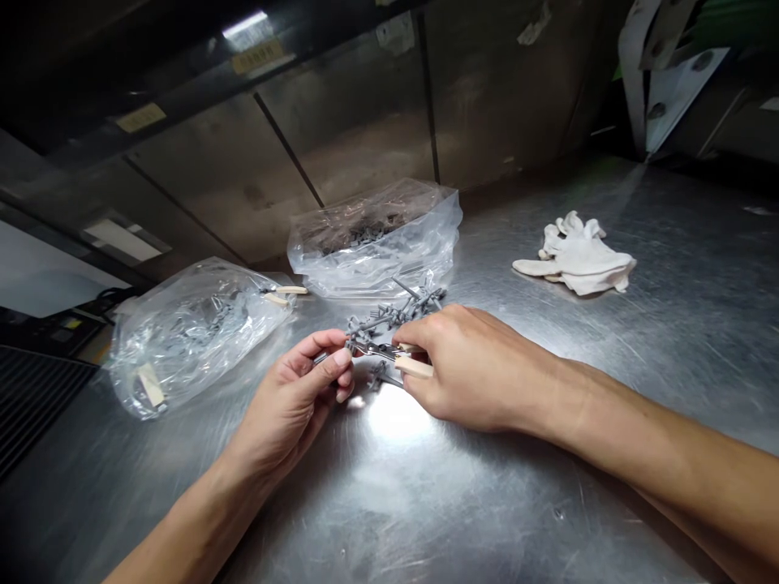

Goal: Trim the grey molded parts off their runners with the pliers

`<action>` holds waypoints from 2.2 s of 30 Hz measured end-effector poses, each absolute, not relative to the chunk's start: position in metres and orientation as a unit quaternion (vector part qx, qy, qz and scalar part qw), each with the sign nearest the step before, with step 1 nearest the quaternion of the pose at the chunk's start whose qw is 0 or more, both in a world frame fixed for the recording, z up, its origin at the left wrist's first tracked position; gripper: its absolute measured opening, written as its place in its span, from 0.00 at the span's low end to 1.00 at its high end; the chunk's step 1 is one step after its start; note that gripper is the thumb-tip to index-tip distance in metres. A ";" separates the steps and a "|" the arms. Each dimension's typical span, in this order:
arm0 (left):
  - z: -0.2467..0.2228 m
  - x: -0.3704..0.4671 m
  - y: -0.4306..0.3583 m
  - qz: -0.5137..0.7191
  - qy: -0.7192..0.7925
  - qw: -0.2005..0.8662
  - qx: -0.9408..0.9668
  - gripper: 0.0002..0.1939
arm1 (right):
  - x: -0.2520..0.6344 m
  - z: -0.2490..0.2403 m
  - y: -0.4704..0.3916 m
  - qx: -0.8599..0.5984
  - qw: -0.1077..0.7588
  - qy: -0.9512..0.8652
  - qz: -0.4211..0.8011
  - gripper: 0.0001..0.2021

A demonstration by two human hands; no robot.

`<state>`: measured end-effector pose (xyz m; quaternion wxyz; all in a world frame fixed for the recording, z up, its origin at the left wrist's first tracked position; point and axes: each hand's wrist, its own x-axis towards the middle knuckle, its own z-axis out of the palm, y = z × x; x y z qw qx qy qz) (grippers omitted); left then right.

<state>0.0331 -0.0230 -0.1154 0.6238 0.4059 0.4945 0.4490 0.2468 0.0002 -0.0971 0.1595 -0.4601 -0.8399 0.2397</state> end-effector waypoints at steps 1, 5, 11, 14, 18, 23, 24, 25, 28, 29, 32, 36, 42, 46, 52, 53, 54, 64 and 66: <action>-0.116 0.033 -0.023 0.450 0.495 0.621 0.409 0.11 | 0.247 -0.097 0.000 -0.461 0.158 -0.842 0.232 0.08; -0.118 0.032 -0.021 0.452 0.498 0.608 0.422 0.10 | 0.246 -0.099 0.000 -0.459 0.159 -0.847 0.214 0.08; -0.120 0.031 -0.022 0.449 0.500 0.608 0.423 0.09 | 0.246 -0.103 0.000 -0.461 0.164 -0.848 0.205 0.08; -0.119 0.032 -0.022 0.445 0.495 0.611 0.428 0.08 | 0.246 -0.103 0.000 -0.459 0.167 -0.845 0.217 0.06; -0.118 0.033 -0.023 0.443 0.487 0.619 0.429 0.08 | 0.246 -0.101 -0.001 -0.455 0.174 -0.834 0.257 0.06; -0.118 0.034 -0.025 0.445 0.490 0.632 0.403 0.09 | 0.247 -0.101 0.000 -0.447 0.172 -0.834 0.273 0.07; -0.118 0.035 -0.025 0.446 0.490 0.637 0.393 0.09 | 0.247 -0.101 0.000 -0.448 0.171 -0.834 0.272 0.07; -0.118 0.036 -0.025 0.448 0.490 0.643 0.382 0.09 | 0.247 -0.101 0.000 -0.448 0.170 -0.834 0.274 0.07; -0.117 0.037 -0.025 0.461 0.478 0.656 0.359 0.09 | 0.246 -0.101 -0.001 -0.449 0.169 -0.823 0.302 0.07; -0.117 0.037 -0.025 0.465 0.472 0.661 0.353 0.09 | 0.246 -0.101 -0.001 -0.450 0.168 -0.818 0.317 0.07; -0.116 0.037 -0.025 0.474 0.455 0.671 0.343 0.09 | 0.245 -0.100 -0.001 -0.459 0.175 -0.800 0.344 0.08; -0.114 0.037 -0.026 0.481 0.460 0.669 0.331 0.09 | 0.248 -0.096 0.005 -0.492 0.226 -0.778 0.320 0.08; -0.112 0.039 -0.028 0.475 0.454 0.674 0.339 0.08 | 0.252 -0.090 0.009 -0.499 0.250 -0.779 0.285 0.07; -0.111 0.041 -0.029 0.473 0.447 0.679 0.341 0.09 | 0.256 -0.089 0.011 -0.519 0.282 -0.772 0.235 0.08; -0.111 0.040 -0.029 0.460 0.441 0.688 0.348 0.07 | 0.260 -0.090 0.016 -0.545 0.298 -0.756 0.205 0.09; -0.112 0.040 -0.029 0.458 0.439 0.689 0.350 0.07 | 0.260 -0.091 0.017 -0.549 0.298 -0.755 0.199 0.09; -0.112 0.039 -0.029 0.457 0.437 0.691 0.350 0.06 | 0.261 -0.091 0.017 -0.553 0.297 -0.754 0.191 0.09; -0.113 0.038 -0.028 0.455 0.430 0.699 0.346 0.06 | 0.262 -0.101 0.015 -0.416 0.270 -0.864 0.085 0.14; -0.114 0.038 -0.028 0.454 0.431 0.699 0.345 0.06 | 0.263 -0.104 0.016 -0.374 0.250 -0.890 0.067 0.15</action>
